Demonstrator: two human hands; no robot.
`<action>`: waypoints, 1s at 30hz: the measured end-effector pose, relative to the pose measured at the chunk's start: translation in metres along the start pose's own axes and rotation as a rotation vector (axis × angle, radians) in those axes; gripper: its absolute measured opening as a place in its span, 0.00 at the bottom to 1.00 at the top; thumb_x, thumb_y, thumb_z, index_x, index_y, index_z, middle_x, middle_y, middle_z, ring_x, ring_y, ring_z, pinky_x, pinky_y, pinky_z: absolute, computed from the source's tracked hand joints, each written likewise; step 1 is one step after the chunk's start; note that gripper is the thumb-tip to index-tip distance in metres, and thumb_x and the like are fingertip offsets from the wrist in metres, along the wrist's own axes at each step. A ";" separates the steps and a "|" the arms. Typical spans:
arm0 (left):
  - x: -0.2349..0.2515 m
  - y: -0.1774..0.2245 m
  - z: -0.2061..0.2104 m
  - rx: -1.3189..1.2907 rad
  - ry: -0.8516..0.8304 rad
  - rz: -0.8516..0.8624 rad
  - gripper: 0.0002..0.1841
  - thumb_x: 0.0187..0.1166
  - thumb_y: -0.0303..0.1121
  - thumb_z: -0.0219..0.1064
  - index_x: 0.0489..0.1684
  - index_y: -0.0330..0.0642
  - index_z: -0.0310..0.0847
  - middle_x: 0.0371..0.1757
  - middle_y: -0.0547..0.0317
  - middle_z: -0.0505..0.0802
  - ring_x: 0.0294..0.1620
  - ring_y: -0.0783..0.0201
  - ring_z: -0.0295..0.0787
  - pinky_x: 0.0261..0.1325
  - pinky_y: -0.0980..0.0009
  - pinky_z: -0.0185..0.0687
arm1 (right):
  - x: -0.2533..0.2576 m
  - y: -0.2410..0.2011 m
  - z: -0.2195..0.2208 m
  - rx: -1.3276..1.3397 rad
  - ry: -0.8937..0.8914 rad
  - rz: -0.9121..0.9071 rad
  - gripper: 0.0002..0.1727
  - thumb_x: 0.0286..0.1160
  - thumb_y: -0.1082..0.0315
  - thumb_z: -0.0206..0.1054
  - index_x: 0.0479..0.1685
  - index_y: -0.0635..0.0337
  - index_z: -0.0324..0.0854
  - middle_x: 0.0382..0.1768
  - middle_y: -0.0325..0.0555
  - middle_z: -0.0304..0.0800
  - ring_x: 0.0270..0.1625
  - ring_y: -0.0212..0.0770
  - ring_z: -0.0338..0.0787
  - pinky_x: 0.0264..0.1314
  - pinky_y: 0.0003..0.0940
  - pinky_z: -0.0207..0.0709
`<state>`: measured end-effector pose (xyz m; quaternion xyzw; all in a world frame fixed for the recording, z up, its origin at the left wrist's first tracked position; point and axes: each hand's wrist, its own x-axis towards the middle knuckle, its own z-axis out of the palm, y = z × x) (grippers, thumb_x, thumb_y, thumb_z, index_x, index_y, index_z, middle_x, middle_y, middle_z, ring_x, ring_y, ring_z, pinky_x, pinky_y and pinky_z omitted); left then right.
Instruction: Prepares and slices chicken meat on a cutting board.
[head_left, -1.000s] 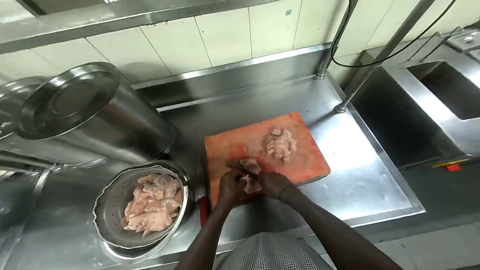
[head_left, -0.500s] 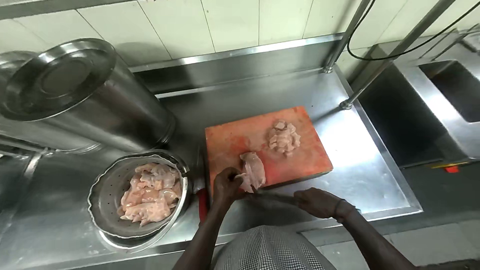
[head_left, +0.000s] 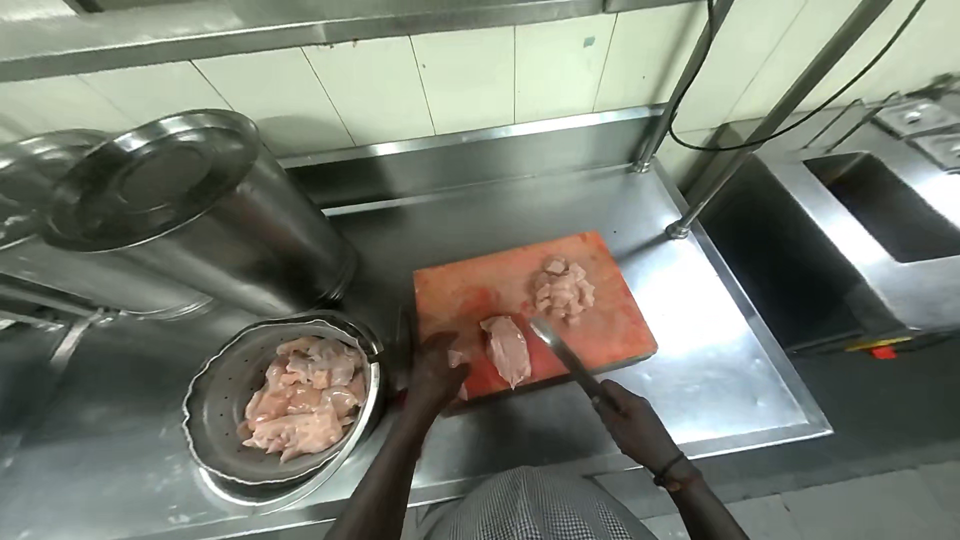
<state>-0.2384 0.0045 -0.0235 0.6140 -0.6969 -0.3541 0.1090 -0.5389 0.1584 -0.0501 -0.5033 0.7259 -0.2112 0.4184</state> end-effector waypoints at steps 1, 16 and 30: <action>0.010 0.006 0.004 -0.001 -0.019 0.055 0.31 0.76 0.36 0.76 0.79 0.37 0.76 0.79 0.38 0.80 0.81 0.40 0.75 0.82 0.40 0.69 | -0.003 0.004 0.000 0.022 0.015 0.018 0.12 0.90 0.58 0.58 0.48 0.56 0.81 0.22 0.44 0.79 0.20 0.41 0.79 0.25 0.41 0.77; 0.074 0.054 0.004 -0.258 -0.121 0.164 0.18 0.64 0.24 0.80 0.51 0.27 0.83 0.48 0.35 0.89 0.50 0.42 0.88 0.57 0.41 0.84 | -0.036 0.040 0.007 0.392 0.119 0.196 0.11 0.90 0.63 0.56 0.49 0.61 0.77 0.18 0.39 0.72 0.13 0.35 0.72 0.16 0.32 0.72; 0.018 -0.055 -0.011 0.285 -0.214 0.432 0.15 0.69 0.27 0.78 0.54 0.39 0.90 0.60 0.43 0.91 0.67 0.44 0.85 0.74 0.45 0.78 | -0.031 0.026 0.023 0.360 0.063 0.187 0.09 0.90 0.65 0.56 0.48 0.62 0.76 0.17 0.43 0.74 0.13 0.38 0.76 0.16 0.33 0.76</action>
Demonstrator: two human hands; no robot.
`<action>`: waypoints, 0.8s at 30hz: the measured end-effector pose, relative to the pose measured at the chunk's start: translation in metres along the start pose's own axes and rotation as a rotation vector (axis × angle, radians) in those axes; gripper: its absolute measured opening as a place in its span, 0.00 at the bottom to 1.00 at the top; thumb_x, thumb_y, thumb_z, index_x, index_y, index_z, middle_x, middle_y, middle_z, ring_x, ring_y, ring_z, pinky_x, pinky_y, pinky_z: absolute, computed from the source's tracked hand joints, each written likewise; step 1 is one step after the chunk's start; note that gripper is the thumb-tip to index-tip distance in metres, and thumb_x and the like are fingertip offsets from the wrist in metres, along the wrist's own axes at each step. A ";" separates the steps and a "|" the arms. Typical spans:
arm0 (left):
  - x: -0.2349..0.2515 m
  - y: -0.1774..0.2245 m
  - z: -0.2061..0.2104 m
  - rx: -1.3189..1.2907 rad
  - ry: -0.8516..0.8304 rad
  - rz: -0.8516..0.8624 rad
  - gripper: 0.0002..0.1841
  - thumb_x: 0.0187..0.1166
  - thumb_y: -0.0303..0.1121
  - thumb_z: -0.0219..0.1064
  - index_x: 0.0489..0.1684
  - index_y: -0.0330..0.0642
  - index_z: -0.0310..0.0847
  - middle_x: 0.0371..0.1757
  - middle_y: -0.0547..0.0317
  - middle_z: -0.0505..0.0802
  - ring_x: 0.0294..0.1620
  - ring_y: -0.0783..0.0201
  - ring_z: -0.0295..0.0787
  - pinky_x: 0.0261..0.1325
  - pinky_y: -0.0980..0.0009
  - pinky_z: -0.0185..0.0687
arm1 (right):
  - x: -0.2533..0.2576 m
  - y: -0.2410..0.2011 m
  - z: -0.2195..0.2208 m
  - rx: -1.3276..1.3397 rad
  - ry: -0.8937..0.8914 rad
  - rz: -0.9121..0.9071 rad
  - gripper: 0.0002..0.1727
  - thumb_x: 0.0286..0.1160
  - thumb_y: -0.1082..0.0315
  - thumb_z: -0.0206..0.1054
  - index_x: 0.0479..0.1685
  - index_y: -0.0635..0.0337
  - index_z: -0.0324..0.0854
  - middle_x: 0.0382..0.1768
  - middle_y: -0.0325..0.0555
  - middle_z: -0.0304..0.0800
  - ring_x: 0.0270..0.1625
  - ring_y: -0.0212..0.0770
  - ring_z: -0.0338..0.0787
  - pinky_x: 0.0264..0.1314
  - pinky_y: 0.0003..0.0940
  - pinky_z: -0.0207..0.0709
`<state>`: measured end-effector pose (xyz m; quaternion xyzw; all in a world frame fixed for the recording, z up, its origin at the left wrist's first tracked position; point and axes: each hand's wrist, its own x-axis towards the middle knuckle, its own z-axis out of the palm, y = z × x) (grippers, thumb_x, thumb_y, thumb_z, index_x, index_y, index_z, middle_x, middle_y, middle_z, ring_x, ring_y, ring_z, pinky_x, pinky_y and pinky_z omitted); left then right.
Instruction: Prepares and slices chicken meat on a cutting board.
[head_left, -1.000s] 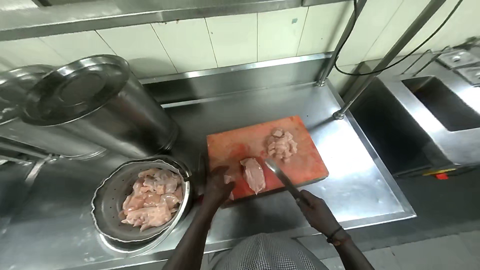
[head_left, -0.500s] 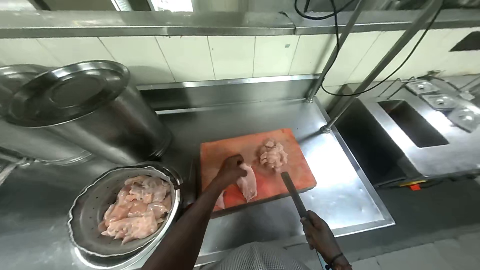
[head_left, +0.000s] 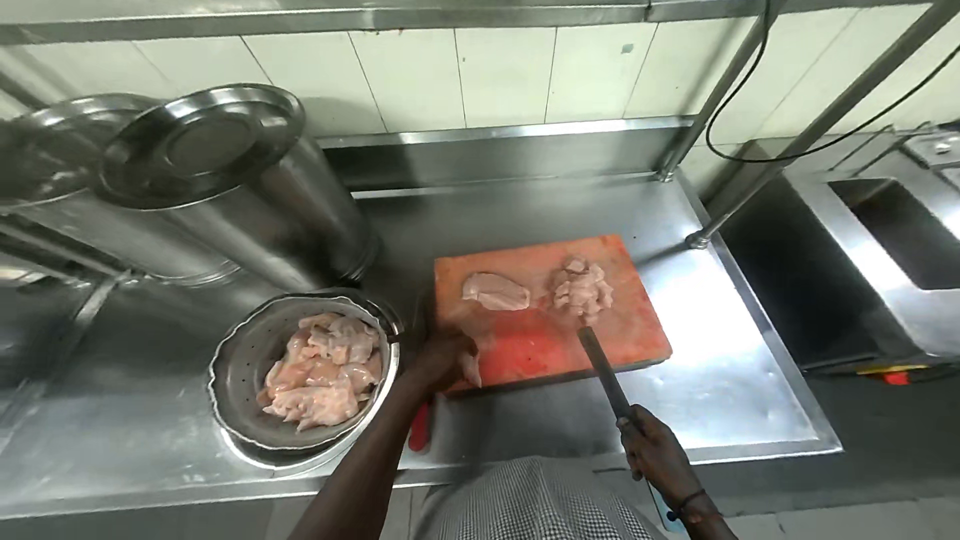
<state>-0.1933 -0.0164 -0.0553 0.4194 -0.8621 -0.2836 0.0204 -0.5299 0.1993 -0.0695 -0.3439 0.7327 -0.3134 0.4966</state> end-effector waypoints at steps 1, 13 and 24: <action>-0.001 0.006 -0.002 0.005 -0.034 -0.073 0.13 0.70 0.27 0.77 0.51 0.39 0.90 0.58 0.43 0.90 0.65 0.44 0.85 0.72 0.44 0.79 | 0.001 -0.001 0.002 -0.013 -0.012 -0.006 0.09 0.90 0.65 0.56 0.48 0.62 0.76 0.17 0.43 0.74 0.13 0.38 0.76 0.17 0.34 0.76; -0.007 0.079 0.009 -0.318 0.070 -0.374 0.19 0.73 0.39 0.80 0.53 0.34 0.87 0.47 0.40 0.93 0.49 0.44 0.91 0.57 0.42 0.85 | 0.004 -0.034 0.030 -0.054 -0.098 -0.040 0.12 0.93 0.63 0.54 0.56 0.62 0.75 0.24 0.46 0.80 0.16 0.40 0.82 0.22 0.36 0.83; 0.000 0.065 0.048 -0.078 0.205 -0.084 0.21 0.70 0.35 0.80 0.62 0.42 0.86 0.67 0.46 0.88 0.72 0.45 0.83 0.74 0.46 0.80 | -0.002 -0.065 0.055 -0.818 -0.212 -0.057 0.19 0.91 0.56 0.51 0.68 0.56 0.75 0.41 0.56 0.90 0.48 0.58 0.92 0.54 0.56 0.83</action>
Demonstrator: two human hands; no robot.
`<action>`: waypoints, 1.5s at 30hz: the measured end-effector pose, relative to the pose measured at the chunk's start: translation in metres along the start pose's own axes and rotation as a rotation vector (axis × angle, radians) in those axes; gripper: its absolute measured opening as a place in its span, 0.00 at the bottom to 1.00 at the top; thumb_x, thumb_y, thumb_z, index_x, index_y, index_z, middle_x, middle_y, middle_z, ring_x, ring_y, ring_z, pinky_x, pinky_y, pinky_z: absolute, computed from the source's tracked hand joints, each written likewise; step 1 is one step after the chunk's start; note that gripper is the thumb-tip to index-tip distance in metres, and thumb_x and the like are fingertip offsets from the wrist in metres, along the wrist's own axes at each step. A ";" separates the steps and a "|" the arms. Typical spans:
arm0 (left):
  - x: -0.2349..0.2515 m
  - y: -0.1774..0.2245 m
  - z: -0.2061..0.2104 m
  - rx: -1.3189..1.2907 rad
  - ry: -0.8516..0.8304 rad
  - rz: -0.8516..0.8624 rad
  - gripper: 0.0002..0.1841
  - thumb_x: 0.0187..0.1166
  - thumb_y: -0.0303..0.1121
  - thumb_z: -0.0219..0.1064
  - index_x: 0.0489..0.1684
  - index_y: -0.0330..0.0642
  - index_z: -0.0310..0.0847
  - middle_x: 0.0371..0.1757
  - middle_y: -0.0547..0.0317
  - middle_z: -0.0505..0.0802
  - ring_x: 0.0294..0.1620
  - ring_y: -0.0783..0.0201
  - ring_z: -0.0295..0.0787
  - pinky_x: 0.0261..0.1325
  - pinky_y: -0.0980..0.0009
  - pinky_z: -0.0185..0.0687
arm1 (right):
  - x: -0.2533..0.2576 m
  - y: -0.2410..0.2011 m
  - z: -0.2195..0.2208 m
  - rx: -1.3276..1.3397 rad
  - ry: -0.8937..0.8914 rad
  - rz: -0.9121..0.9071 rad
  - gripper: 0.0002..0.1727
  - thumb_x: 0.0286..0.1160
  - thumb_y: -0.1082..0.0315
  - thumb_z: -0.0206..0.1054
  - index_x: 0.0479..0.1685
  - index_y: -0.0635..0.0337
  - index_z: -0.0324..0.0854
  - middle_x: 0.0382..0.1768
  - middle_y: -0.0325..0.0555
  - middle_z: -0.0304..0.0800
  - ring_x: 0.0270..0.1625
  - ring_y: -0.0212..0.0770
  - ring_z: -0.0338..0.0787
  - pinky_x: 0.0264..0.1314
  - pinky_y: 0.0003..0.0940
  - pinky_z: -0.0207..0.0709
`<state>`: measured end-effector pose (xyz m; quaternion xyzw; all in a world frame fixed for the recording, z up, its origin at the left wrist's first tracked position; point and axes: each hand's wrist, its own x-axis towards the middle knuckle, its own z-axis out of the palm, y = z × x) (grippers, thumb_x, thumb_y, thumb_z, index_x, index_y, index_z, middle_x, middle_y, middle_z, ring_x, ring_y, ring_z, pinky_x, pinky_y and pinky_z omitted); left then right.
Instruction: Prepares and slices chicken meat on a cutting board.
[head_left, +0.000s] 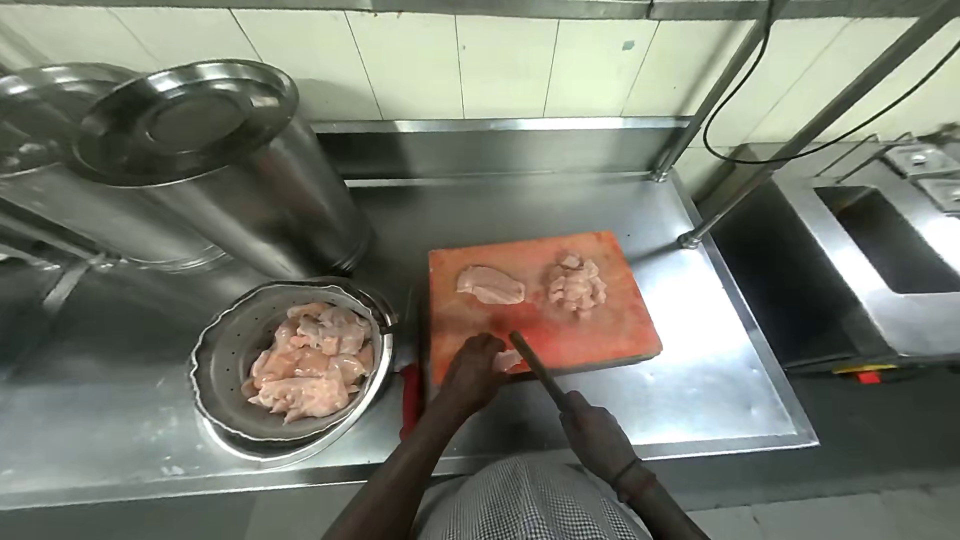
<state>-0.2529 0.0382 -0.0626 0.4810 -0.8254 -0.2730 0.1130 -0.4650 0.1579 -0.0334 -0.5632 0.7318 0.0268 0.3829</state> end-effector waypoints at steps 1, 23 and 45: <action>0.003 -0.001 0.008 0.004 0.008 0.018 0.20 0.71 0.35 0.79 0.61 0.41 0.87 0.65 0.47 0.89 0.71 0.45 0.83 0.74 0.47 0.79 | 0.000 -0.005 0.000 -0.041 -0.018 0.016 0.19 0.92 0.56 0.50 0.68 0.56 0.75 0.43 0.56 0.90 0.51 0.58 0.92 0.56 0.56 0.82; 0.005 -0.004 0.035 -0.061 0.314 -0.102 0.09 0.73 0.30 0.76 0.45 0.35 0.90 0.47 0.40 0.91 0.53 0.41 0.90 0.60 0.46 0.86 | 0.029 -0.021 0.030 -0.257 -0.032 0.017 0.22 0.92 0.59 0.48 0.78 0.58 0.66 0.50 0.60 0.90 0.56 0.61 0.92 0.58 0.57 0.83; -0.020 -0.018 0.027 -0.087 0.288 -0.100 0.08 0.72 0.30 0.76 0.43 0.38 0.91 0.49 0.46 0.91 0.55 0.46 0.88 0.61 0.52 0.85 | 0.028 -0.056 0.019 -0.353 -0.040 -0.085 0.21 0.92 0.62 0.46 0.76 0.58 0.69 0.49 0.59 0.91 0.55 0.60 0.93 0.56 0.56 0.84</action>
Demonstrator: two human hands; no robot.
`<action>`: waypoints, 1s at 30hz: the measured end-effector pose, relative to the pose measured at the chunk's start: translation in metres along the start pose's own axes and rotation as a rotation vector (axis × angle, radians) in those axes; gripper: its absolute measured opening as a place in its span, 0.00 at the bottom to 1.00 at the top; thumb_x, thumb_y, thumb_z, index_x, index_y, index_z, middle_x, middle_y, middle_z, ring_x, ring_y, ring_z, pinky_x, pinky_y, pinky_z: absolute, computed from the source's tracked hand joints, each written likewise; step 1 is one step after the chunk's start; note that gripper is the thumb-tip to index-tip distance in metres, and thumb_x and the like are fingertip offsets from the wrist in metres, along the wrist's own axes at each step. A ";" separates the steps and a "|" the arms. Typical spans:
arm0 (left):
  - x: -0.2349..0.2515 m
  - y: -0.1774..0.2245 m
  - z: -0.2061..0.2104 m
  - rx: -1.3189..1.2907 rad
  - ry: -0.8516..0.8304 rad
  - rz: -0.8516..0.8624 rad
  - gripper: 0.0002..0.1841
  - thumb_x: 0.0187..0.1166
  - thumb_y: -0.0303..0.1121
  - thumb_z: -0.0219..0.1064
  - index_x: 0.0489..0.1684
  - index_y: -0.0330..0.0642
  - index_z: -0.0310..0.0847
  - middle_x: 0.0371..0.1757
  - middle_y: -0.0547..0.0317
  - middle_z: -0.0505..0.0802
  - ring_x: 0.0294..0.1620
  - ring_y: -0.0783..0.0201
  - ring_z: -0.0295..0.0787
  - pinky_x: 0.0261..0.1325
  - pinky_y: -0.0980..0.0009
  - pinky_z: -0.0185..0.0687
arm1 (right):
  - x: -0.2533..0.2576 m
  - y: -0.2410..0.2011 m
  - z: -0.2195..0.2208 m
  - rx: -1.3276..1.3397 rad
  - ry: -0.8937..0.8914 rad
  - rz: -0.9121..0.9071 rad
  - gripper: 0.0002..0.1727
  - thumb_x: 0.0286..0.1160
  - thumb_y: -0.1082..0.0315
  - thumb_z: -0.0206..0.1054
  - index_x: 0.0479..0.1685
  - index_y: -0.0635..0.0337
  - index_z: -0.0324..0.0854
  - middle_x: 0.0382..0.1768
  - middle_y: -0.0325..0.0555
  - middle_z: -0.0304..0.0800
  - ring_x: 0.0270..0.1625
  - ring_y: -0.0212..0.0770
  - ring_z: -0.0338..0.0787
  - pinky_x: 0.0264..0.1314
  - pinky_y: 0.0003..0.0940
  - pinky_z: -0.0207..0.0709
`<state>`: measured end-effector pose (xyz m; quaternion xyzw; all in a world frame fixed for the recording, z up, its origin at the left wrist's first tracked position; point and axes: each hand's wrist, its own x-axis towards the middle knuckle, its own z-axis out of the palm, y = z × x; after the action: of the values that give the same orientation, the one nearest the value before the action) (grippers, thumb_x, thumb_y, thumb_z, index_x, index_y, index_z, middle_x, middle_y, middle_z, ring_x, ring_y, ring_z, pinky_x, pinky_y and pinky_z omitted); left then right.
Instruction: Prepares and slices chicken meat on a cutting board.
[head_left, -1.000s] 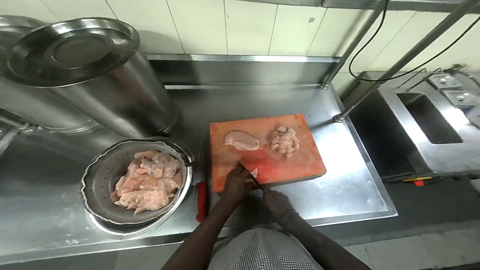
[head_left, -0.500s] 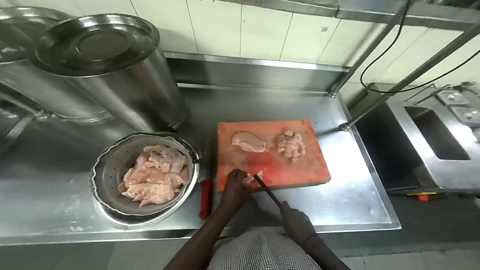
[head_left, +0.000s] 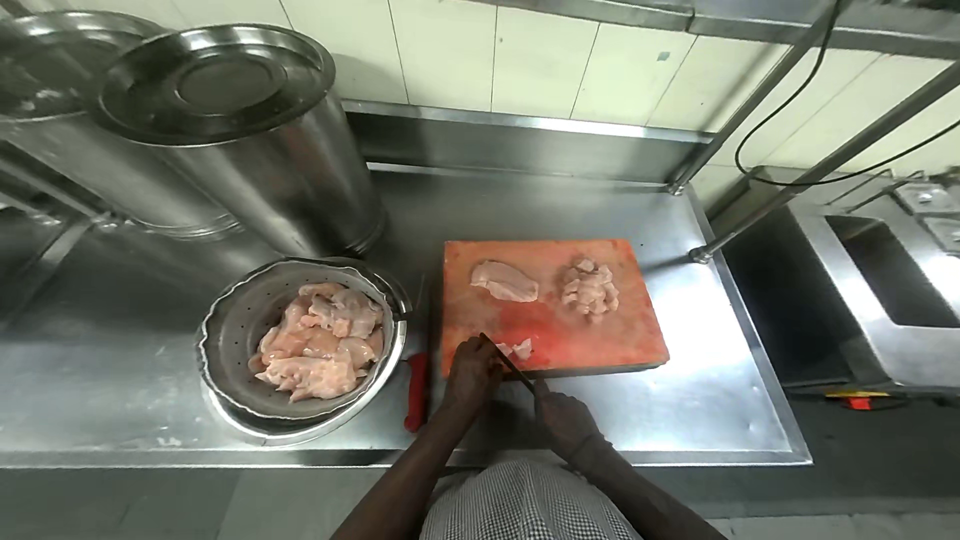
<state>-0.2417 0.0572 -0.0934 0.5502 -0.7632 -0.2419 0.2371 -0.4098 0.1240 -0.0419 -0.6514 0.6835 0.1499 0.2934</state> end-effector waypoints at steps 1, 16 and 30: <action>0.001 0.000 0.001 0.006 0.006 0.004 0.07 0.71 0.30 0.76 0.42 0.38 0.91 0.49 0.45 0.92 0.54 0.46 0.89 0.61 0.52 0.85 | 0.009 -0.004 0.001 0.001 0.010 -0.015 0.21 0.91 0.62 0.48 0.76 0.59 0.69 0.51 0.59 0.91 0.56 0.61 0.93 0.57 0.56 0.84; 0.007 0.011 -0.026 -0.067 0.003 -0.222 0.16 0.83 0.23 0.61 0.66 0.38 0.84 0.58 0.37 0.90 0.56 0.39 0.90 0.59 0.41 0.86 | -0.027 0.052 0.024 0.105 0.062 0.059 0.20 0.92 0.59 0.46 0.71 0.58 0.74 0.50 0.60 0.92 0.56 0.62 0.92 0.58 0.59 0.82; 0.066 0.084 0.010 0.330 -0.578 -0.194 0.19 0.76 0.34 0.71 0.65 0.47 0.85 0.71 0.41 0.84 0.71 0.41 0.82 0.68 0.45 0.83 | -0.042 0.149 0.100 1.579 0.623 0.293 0.12 0.92 0.63 0.50 0.54 0.63 0.72 0.12 0.40 0.69 0.07 0.37 0.70 0.08 0.34 0.71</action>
<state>-0.3277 0.0189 -0.0422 0.5599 -0.7717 -0.2826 -0.1053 -0.5363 0.2321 -0.1216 -0.1734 0.7141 -0.5184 0.4373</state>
